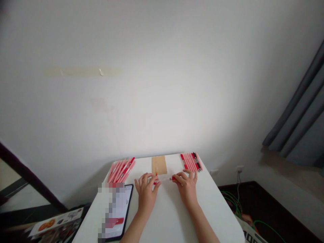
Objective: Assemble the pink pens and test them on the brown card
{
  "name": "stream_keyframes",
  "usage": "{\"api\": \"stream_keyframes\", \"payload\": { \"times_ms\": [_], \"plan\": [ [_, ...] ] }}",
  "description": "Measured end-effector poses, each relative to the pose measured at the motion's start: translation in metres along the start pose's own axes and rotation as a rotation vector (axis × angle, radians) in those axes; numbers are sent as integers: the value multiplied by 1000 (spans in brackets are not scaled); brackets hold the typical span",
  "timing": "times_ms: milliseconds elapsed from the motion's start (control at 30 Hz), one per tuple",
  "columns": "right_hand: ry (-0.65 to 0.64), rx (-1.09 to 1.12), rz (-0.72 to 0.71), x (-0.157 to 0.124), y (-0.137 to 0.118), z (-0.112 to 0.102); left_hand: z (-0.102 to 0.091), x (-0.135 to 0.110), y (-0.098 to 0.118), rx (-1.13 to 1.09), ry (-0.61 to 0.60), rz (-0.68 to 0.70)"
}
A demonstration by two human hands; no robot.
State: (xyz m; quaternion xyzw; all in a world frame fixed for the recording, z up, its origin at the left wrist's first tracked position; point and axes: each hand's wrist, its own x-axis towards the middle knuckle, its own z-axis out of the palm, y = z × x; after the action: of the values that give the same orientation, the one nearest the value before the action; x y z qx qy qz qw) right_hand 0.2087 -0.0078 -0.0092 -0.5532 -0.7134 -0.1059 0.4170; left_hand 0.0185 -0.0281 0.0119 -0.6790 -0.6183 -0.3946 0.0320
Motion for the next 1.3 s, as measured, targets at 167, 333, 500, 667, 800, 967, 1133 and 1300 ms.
{"api": "stream_keyframes", "payload": {
  "times_ms": [167, 333, 500, 667, 800, 967, 1133, 1300],
  "plan": [
    [-5, -7, 2, 0, 0, 1, -3, -1, 2, 23, -8, -7],
    [-16, 14, 7, 0, -1, -1, -4, 1, 4, 54, -21, -14],
    [-18, 31, 8, 0, -1, -1, -3, 1, 3, 88, -35, -27],
    [-15, 41, 13, 0, -1, -1, -3, 0, 1, 110, -46, -20],
    [-15, 35, 21, 1, -2, -2, -3, 0, 2, 76, -65, -23],
    [-17, 12, 32, 0, -2, -3, -3, -1, 1, 56, -39, 7],
    [-27, 13, 40, -1, 0, -2, -3, -1, 2, 61, -29, 15],
    [-35, 30, 47, -2, 1, 0, -5, -1, 3, 69, -35, -1]
  ]
}}
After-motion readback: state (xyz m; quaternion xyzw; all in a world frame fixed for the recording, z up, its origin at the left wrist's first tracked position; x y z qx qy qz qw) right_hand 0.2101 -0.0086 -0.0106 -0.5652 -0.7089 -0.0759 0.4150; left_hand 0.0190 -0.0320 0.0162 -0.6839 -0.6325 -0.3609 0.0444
